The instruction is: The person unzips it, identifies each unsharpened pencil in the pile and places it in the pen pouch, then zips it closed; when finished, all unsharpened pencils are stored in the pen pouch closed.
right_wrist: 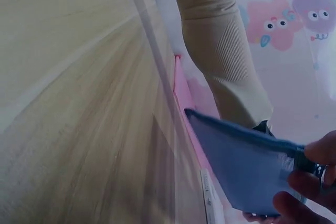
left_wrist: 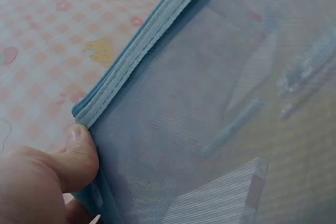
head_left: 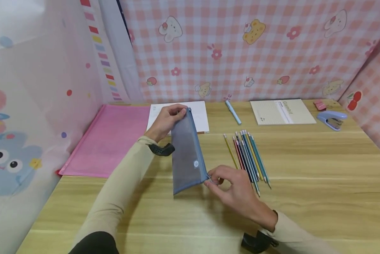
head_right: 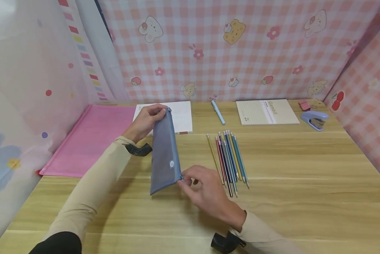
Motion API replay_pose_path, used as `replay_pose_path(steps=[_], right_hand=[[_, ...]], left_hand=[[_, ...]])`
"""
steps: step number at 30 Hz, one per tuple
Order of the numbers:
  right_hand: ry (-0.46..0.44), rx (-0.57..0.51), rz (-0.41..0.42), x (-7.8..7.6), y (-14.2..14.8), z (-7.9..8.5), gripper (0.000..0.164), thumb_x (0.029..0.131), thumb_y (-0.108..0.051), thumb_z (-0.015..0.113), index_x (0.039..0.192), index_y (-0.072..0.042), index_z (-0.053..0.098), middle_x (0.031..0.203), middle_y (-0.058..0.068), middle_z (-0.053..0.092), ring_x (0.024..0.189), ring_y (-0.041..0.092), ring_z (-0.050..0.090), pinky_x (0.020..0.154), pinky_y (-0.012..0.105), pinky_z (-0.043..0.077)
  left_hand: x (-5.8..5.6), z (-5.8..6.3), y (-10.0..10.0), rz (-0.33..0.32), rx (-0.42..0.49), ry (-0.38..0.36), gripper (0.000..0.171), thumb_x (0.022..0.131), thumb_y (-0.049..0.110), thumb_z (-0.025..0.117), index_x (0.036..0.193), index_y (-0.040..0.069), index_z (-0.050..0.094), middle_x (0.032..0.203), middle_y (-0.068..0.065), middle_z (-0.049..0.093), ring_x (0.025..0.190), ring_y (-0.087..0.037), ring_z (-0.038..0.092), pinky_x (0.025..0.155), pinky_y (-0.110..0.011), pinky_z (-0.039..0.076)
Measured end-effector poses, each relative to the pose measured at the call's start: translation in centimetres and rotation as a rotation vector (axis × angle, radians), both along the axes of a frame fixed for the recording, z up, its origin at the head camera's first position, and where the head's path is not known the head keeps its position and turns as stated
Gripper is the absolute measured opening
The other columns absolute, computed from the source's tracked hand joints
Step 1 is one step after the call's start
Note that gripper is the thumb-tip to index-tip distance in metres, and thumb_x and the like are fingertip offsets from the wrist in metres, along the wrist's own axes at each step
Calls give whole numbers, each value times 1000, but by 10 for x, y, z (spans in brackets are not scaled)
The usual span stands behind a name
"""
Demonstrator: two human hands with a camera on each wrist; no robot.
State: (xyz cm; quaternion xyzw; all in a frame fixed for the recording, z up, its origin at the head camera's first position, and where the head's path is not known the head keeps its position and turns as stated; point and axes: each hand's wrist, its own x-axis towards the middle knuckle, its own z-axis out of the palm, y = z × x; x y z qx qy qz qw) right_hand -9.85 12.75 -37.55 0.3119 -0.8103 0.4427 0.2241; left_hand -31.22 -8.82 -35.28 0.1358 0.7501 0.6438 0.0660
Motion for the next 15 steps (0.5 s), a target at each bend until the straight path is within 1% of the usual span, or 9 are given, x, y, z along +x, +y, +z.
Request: replay_pose_path(steps=[2,3,5,7,9,10,12,15], right_hand=[[30,-4,2,-2,-2,-1,33,76,2,80,66,-15,55,81,-1,75,73,7,67,61,17,57],[50,-4,5,-3,-3,-1,32,75,2,81,66,-15,55,80,0,75,72,8,67,62,16,57],[98,2,14,-5,-4,-2,29,74,3,81,66,-15,59,79,0,74,71,9,68,63,13,57],[128,7,24,-6,-5,-3,26,73,4,80,69,-14,62,79,0,73,70,10,67,64,12,57],[138,15,32,-7,-7,-4,24,73,5,80,70,-14,64,78,0,73,71,10,67,66,13,58],[135,20,36,-7,-7,-4,24,73,5,79,70,-14,65,78,0,73,71,10,67,67,13,59],[133,32,40,-7,-9,-5,24,73,5,79,70,-14,64,79,0,73,73,11,68,69,14,60],[139,49,31,-6,-13,-6,25,73,4,79,68,-14,62,80,1,73,74,12,70,71,16,61]], left_hand=[[3,0,0,-14,-84,21,30,103,17,56,128,1,65,101,5,68,87,-9,58,72,-22,48],[6,1,1,-26,-147,39,32,104,20,56,129,3,64,107,2,68,94,-12,60,78,-25,50],[12,4,2,-53,-291,78,37,104,28,55,135,9,60,123,-5,66,111,-19,61,92,-33,54],[22,8,4,-72,-441,115,48,103,39,55,144,13,53,141,-12,56,129,-27,54,106,-44,51],[33,12,7,-80,-551,137,63,100,46,57,151,14,42,152,-17,44,140,-33,46,115,-51,45],[38,14,8,-79,-589,144,69,99,48,57,154,13,37,156,-19,39,143,-35,42,117,-53,43],[48,16,10,-64,-627,140,76,97,47,58,157,10,29,158,-21,33,144,-36,39,119,-54,41],[60,17,9,-42,-632,147,75,97,34,56,158,4,25,157,-24,35,143,-37,40,120,-53,40]])
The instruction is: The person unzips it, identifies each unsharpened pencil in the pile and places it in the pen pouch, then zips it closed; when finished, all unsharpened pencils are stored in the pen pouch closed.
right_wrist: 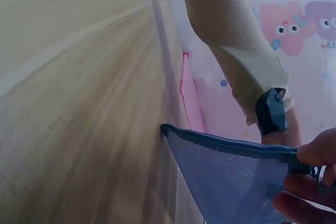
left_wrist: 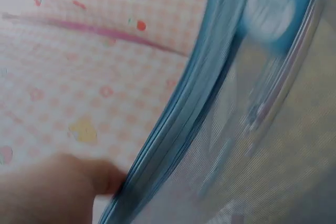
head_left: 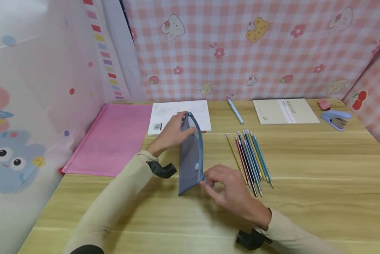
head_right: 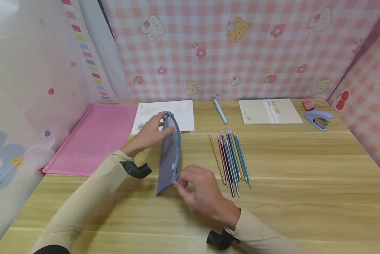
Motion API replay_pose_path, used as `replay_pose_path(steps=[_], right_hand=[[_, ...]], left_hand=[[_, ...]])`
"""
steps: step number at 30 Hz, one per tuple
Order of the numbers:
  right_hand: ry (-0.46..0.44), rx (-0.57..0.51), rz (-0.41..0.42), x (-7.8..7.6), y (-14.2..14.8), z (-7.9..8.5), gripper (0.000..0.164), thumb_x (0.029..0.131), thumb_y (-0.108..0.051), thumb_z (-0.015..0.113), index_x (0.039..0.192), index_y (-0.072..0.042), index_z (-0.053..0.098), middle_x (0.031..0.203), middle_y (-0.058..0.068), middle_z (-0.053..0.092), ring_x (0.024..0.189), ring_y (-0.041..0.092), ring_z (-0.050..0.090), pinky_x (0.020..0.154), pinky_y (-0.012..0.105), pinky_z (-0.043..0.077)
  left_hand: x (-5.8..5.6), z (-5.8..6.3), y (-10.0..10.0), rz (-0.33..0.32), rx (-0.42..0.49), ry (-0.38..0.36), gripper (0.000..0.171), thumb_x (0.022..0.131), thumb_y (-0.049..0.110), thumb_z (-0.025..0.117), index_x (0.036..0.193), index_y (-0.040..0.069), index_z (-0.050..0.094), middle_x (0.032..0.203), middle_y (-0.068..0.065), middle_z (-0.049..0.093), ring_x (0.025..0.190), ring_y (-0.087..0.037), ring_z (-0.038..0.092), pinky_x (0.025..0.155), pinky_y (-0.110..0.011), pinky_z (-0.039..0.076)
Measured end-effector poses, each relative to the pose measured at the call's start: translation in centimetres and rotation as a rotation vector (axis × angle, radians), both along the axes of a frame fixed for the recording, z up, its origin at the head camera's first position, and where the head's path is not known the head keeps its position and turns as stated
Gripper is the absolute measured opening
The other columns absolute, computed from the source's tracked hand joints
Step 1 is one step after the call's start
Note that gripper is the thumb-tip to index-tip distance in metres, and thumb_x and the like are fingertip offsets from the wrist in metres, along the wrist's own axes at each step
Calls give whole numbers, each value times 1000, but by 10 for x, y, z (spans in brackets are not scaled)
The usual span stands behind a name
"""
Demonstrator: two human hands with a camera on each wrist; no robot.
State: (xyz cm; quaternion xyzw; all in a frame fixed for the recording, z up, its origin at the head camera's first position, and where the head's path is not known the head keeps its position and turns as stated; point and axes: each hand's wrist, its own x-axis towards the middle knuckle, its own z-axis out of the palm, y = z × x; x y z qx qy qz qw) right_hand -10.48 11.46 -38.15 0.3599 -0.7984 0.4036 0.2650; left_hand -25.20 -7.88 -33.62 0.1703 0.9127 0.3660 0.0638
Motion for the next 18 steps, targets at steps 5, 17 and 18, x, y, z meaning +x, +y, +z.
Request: replay_pose_path(steps=[5,17,18], right_hand=[[4,34,-46,1,-3,-2,24,74,-1,79,67,-15,61,78,-1,73,74,11,70,69,18,62],[-235,184,43,-3,4,0,23,82,-9,80,72,-14,60,73,-3,69,67,1,62,59,16,56],[-273,185,78,-4,7,0,19,82,-8,80,77,-12,63,76,-2,71,68,1,64,59,17,58]], left_hand=[[19,1,0,-1,-63,59,74,92,23,53,158,2,26,142,-26,50,126,-36,54,103,-49,52],[31,10,-6,-72,-73,203,37,95,10,54,130,1,65,66,-8,72,48,-6,55,62,-26,51],[31,10,-7,-72,-63,182,37,96,11,54,130,1,65,64,-9,71,47,-7,54,60,-25,50]])
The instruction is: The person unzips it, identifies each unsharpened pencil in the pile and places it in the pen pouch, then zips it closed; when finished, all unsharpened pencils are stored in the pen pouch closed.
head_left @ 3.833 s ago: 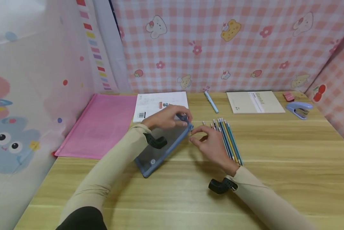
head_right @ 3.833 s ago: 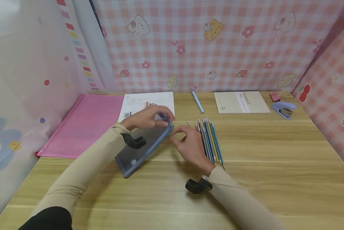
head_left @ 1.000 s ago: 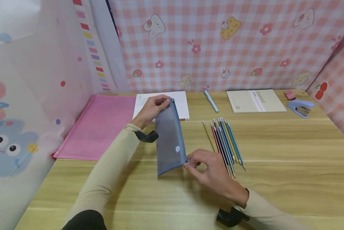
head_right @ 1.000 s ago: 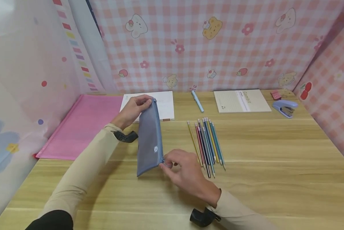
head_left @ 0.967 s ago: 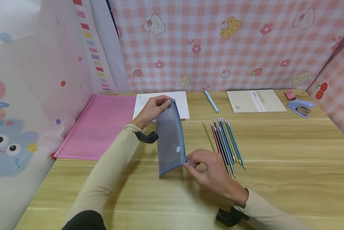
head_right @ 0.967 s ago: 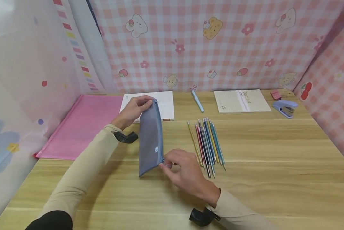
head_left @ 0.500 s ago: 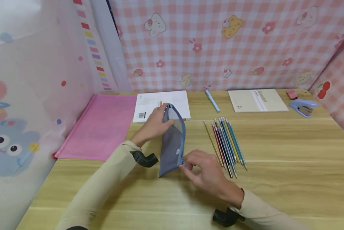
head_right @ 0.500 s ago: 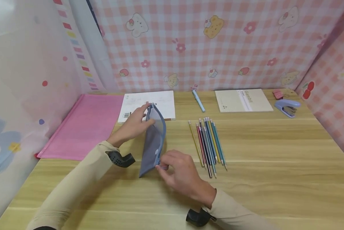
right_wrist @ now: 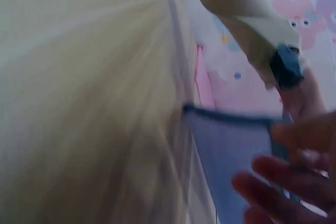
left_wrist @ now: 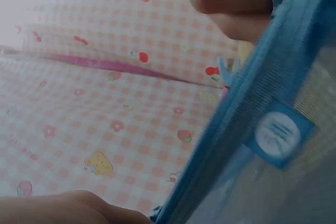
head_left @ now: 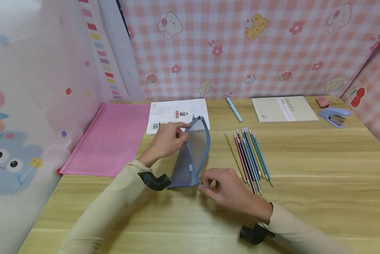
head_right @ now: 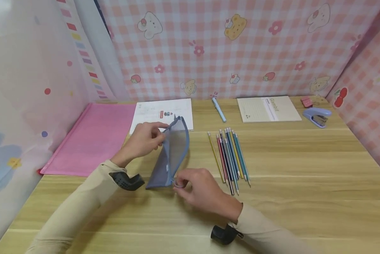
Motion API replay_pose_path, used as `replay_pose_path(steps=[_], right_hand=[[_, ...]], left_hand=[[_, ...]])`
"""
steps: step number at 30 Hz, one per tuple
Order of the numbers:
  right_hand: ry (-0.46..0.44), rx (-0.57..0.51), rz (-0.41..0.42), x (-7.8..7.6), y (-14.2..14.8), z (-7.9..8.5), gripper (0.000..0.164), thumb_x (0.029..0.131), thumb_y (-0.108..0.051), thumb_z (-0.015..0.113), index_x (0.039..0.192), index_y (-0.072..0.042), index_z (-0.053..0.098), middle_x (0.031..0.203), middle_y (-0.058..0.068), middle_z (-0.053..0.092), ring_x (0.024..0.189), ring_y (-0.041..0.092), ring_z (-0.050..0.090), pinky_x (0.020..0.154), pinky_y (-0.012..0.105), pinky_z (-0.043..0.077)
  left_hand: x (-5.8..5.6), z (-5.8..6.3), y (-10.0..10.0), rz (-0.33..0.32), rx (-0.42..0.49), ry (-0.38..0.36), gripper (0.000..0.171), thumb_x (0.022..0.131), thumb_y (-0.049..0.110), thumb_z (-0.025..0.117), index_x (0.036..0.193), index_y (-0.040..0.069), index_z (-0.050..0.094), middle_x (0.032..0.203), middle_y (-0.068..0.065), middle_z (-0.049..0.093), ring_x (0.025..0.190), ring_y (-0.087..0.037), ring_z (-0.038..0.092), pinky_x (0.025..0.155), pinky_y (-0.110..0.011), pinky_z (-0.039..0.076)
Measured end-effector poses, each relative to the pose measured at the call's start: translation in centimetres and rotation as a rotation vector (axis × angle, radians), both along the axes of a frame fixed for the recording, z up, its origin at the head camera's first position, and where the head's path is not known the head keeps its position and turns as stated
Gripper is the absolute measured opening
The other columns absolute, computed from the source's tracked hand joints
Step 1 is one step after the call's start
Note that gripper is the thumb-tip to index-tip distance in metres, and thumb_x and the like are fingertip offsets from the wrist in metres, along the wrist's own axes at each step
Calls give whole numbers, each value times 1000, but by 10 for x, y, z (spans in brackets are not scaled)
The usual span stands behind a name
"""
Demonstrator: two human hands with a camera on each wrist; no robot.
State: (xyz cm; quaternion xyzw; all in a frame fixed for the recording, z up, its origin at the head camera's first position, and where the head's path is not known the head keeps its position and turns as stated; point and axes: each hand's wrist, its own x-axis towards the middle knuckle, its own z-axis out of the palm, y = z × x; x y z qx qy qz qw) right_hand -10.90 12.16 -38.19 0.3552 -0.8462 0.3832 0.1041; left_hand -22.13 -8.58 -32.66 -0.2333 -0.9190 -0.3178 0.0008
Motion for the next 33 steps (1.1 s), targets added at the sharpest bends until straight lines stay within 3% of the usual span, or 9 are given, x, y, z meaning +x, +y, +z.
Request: replay_pose_path(steps=[3,6,11,14,19,23,27,33], right_hand=[[-125,-18,87,-7,13,0,17,84,-5,78,98,-9,69,93,6,76,72,4,69,59,20,59],[-155,13,86,-19,30,3,24,85,-3,76,108,-9,70,98,7,76,72,3,68,56,20,57],[-148,217,-111,-55,57,10,8,86,-6,76,93,-9,73,80,-1,74,64,3,61,54,20,50],[-145,333,-207,-77,68,12,5,84,-7,76,87,-8,73,76,1,72,65,9,61,59,25,51],[-154,464,-266,-100,75,7,6,81,-6,76,85,-9,73,76,4,72,72,18,66,68,38,57],[-205,538,-311,-108,69,5,9,79,-10,76,87,-11,73,76,3,72,78,23,68,73,43,58],[-239,578,-354,-110,61,7,17,75,-7,72,91,-12,75,88,10,74,85,29,66,77,46,59],[-309,554,-361,-112,55,5,20,74,-8,72,92,-15,77,101,13,73,84,26,59,73,38,54]], left_hand=[[-2,-1,-2,4,34,-55,36,98,13,56,132,3,65,63,-9,69,46,-8,53,51,-22,43],[-1,-2,-2,5,68,-88,36,98,14,58,132,3,65,61,-5,67,46,-8,54,45,-20,41],[1,-4,-2,8,134,-123,35,98,12,60,132,3,65,62,-5,68,47,-8,56,42,-20,46],[3,-6,-2,20,170,-149,35,98,11,60,132,3,65,63,-7,67,49,-9,57,44,-21,50],[5,-10,0,34,233,-195,36,99,9,60,135,2,62,66,-10,68,51,-9,59,47,-24,56],[6,-12,0,49,287,-212,37,100,8,59,136,2,61,68,-13,69,52,-9,59,53,-35,62],[5,-13,0,59,321,-215,36,100,9,60,136,3,61,70,-14,70,53,-9,60,58,-44,63],[3,-17,3,55,355,-233,38,99,7,59,137,1,60,72,-16,71,53,-10,61,58,-43,64]])
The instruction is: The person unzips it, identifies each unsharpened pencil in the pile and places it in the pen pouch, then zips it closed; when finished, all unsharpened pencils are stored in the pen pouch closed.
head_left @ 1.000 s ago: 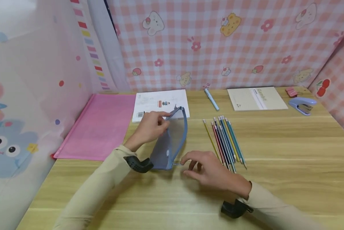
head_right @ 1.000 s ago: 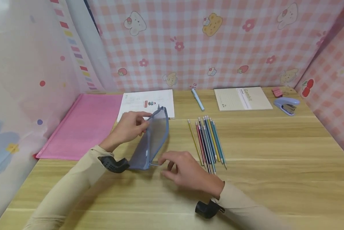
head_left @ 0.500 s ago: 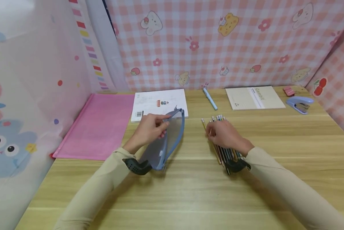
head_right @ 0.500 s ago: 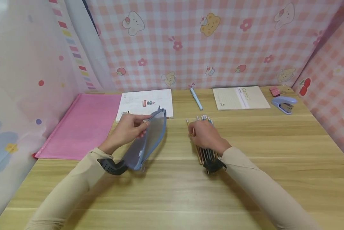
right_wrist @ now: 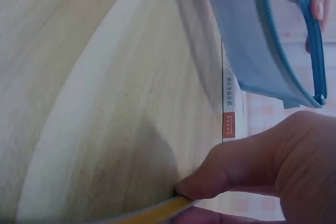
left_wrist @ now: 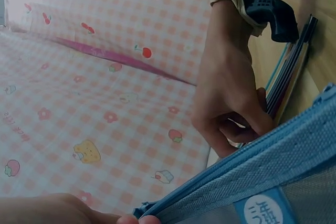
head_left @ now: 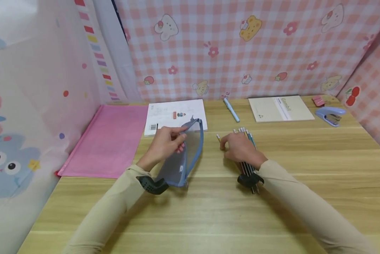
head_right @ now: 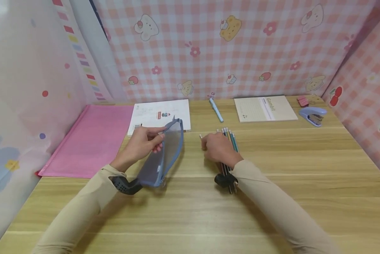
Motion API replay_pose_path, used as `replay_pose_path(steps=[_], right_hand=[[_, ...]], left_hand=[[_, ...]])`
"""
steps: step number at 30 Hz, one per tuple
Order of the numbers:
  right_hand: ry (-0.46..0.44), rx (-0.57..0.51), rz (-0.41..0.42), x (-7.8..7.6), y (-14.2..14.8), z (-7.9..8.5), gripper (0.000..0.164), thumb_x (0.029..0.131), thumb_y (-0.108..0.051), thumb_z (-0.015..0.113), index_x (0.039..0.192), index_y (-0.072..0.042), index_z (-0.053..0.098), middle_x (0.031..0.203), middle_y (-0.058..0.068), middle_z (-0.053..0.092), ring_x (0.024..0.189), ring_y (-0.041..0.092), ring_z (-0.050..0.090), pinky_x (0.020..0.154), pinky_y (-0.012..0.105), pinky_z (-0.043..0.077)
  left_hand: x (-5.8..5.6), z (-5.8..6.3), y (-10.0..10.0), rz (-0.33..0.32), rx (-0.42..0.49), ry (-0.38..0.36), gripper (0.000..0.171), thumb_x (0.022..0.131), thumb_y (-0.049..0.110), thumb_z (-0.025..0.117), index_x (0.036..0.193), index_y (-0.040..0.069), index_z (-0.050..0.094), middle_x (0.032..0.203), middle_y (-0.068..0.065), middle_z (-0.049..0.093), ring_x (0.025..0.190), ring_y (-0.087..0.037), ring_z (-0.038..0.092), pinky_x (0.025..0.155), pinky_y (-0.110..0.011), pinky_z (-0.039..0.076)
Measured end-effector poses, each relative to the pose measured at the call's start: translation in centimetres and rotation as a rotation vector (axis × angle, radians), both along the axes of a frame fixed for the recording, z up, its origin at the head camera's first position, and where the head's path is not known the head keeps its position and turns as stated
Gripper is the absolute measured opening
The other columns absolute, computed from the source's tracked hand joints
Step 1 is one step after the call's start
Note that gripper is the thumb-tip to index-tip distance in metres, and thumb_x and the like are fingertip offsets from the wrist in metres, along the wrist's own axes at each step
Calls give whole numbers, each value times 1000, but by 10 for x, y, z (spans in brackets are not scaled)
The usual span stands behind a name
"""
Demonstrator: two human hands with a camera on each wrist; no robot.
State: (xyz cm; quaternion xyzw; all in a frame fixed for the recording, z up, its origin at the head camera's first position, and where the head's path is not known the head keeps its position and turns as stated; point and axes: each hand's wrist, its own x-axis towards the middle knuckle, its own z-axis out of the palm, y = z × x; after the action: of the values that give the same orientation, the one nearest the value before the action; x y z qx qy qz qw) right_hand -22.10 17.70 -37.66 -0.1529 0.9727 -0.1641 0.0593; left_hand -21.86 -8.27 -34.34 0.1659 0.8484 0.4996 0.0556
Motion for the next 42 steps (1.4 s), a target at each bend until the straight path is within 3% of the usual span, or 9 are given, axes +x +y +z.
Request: replay_pose_path(steps=[7,12,18,26,31,36,42], right_hand=[[-16,-241,-33,2,4,-5,18,76,-9,74,92,-13,80,89,11,76,68,15,62,54,22,46],[-63,-431,-106,7,2,-1,25,81,-9,70,104,-10,79,84,12,78,60,11,62,50,21,47],[-124,-725,-176,12,-2,5,32,84,-4,66,114,-7,75,68,7,70,46,12,50,42,23,40],[-140,-1058,-216,12,-13,5,31,89,-3,65,120,-8,71,75,-3,71,50,7,50,47,20,43],[-99,-1245,-237,13,-23,5,28,91,-3,66,115,-15,72,76,-6,74,47,5,49,43,17,36],[27,-1338,-253,8,-38,2,27,90,3,67,114,-7,72,70,-10,73,43,5,48,41,15,37],[100,-1282,-269,6,-51,-3,29,88,3,69,117,1,70,68,-12,71,41,6,48,40,20,43]], left_hand=[[-1,-2,1,-11,-31,32,38,99,8,59,137,1,60,70,-13,70,51,-9,59,53,-37,61],[-1,-1,2,13,-37,24,38,99,8,59,137,1,60,71,-14,70,51,-11,60,56,-46,62],[0,1,6,15,-19,12,40,99,9,60,138,-1,59,71,-12,71,52,-10,61,57,-44,63],[-1,-1,12,28,25,-11,40,98,8,62,136,-2,59,72,-14,71,50,-8,62,54,-38,63],[0,0,14,34,47,-32,40,97,8,62,136,-2,59,73,-14,71,50,-8,63,52,-31,62],[2,1,17,44,62,-35,40,97,8,62,135,-3,60,74,-15,72,50,-8,63,53,-32,63],[2,0,22,43,95,-30,40,96,5,62,134,-5,59,75,-19,72,48,-7,63,51,-30,63]])
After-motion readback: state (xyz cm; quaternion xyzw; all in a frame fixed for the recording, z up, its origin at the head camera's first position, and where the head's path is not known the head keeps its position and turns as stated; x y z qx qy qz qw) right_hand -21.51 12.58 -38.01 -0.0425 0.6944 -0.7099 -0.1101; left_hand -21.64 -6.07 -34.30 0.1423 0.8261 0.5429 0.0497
